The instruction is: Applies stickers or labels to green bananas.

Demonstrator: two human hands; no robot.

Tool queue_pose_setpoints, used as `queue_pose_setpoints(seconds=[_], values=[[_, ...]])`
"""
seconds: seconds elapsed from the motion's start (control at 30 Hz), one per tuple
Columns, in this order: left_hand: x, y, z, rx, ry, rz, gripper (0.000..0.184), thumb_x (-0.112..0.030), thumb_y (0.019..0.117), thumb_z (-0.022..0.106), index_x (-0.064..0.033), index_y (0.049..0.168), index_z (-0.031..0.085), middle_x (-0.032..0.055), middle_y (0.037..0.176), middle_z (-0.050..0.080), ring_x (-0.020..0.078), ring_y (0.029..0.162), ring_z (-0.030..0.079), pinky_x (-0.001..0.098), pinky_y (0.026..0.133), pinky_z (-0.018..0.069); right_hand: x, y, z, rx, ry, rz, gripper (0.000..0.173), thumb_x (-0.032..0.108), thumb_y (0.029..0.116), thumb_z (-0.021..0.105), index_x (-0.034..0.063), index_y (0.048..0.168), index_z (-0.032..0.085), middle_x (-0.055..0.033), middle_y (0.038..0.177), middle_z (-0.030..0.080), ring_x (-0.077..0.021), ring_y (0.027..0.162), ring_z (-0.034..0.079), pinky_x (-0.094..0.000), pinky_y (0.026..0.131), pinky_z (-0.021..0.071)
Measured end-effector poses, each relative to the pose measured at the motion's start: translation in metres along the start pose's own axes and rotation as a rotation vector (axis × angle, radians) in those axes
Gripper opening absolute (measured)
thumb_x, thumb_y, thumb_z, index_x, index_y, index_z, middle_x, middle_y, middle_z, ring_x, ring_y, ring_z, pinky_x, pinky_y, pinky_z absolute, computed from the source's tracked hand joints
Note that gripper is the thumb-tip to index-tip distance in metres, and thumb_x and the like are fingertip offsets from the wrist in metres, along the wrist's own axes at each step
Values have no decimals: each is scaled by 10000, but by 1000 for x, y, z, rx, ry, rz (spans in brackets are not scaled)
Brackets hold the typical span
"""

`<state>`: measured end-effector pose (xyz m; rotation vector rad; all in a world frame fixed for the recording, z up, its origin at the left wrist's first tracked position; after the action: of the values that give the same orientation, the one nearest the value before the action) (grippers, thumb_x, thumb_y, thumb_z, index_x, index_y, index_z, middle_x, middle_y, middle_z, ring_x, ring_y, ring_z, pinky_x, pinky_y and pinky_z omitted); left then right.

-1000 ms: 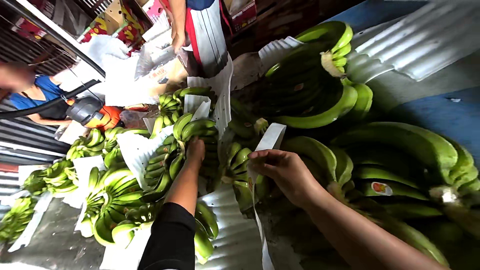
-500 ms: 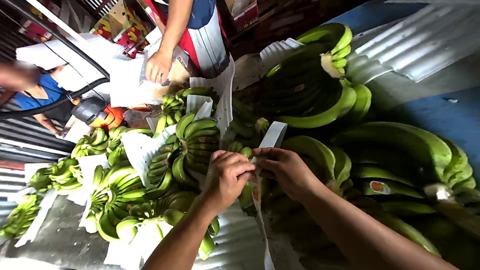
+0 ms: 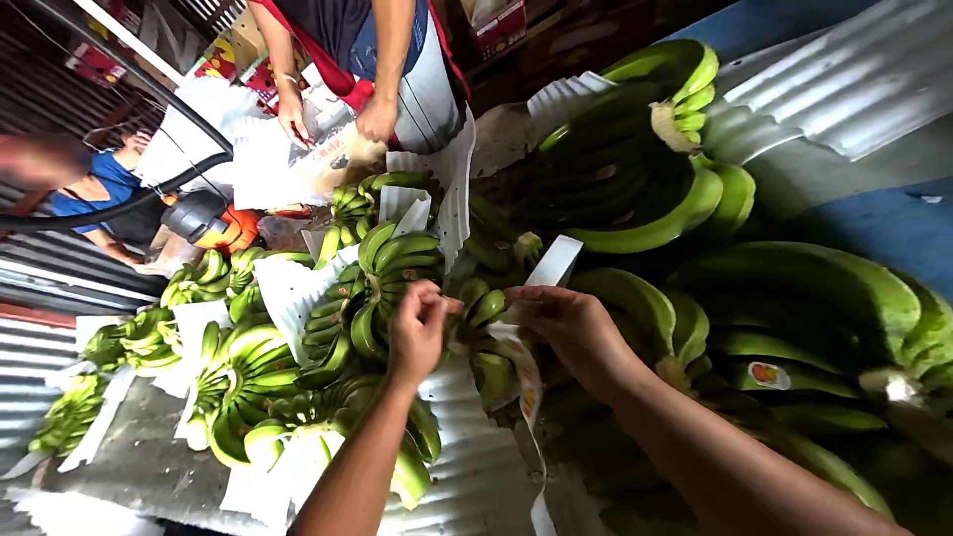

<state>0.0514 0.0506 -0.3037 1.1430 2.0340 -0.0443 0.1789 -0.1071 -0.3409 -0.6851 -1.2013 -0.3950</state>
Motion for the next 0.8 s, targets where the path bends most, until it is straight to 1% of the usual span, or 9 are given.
queue_pose_setpoints(seconds=[0.13,0.33,0.4,0.47,0.53,0.6,0.7,0.73,0.8], values=[[83,71,9,72,495,-79,211,-23,994,558,-27,1068,756,164,1125,723,341,1116,666,559,1008,478,1,-2,-2,21,-41,5,143,19,979,639,2,1098,718,-60,1006,727,-62,798,706,-228,740,605],[121,115,29,367,1043,-15,344,24,975,554,-50,1283,686,142,1318,657,367,1277,552,607,1088,344,-2,0,-2,77,-95,-67,443,-38,811,771,52,1221,626,-84,1088,679,-107,839,689,-265,741,597],[120,114,31,458,1200,8,368,10,1005,519,-48,1348,638,146,1381,603,371,1303,524,619,1086,338,-2,0,-5,41,-136,-97,328,-21,824,753,91,1129,708,-40,926,685,-78,715,633,-244,657,547],[113,108,28,560,1288,-64,360,9,1010,514,-32,1348,632,162,1473,523,391,1368,460,637,1103,311,1,-2,-6,27,-143,-68,176,5,897,722,71,1060,741,-24,889,703,-58,718,643,-234,683,556],[93,100,17,560,1199,-153,256,13,981,560,8,1182,719,181,1490,511,420,1394,423,675,1124,267,0,-3,-3,10,-46,6,118,12,962,660,14,1066,717,-50,960,718,-66,781,691,-232,732,594],[56,87,3,469,909,-117,244,-40,987,578,-35,1163,747,195,1366,590,422,1333,464,670,1112,265,1,-6,1,-12,75,68,152,-8,991,599,-30,1120,677,-84,1026,701,-88,799,704,-243,729,610],[-17,43,-8,378,293,105,166,-180,964,681,-105,1055,797,93,1166,705,271,1174,617,554,1065,421,6,-13,6,-43,196,106,160,-35,992,579,-54,1135,649,-97,1027,686,-100,782,701,-244,717,611],[-38,26,-7,393,163,189,152,-191,935,712,-128,1036,807,49,1130,727,214,1137,642,525,1060,429,8,-15,7,-53,216,104,154,-44,984,581,-53,1122,648,-94,1010,686,-102,774,700,-244,715,611],[-65,-4,-3,402,117,361,185,-141,887,743,-148,1059,811,23,1105,746,198,1124,669,604,1120,348,11,-21,10,-62,234,93,138,-48,973,597,-50,1100,650,-84,978,690,-100,763,697,-239,713,607]])
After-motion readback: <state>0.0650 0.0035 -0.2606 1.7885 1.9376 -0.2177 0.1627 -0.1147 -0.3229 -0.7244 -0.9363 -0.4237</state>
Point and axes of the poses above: each hand's wrist, its own y-axis towards the middle knuckle, its own z-axis out of the palm, x = y × z, the point moved 5 cm from there along y, towards the middle knuckle
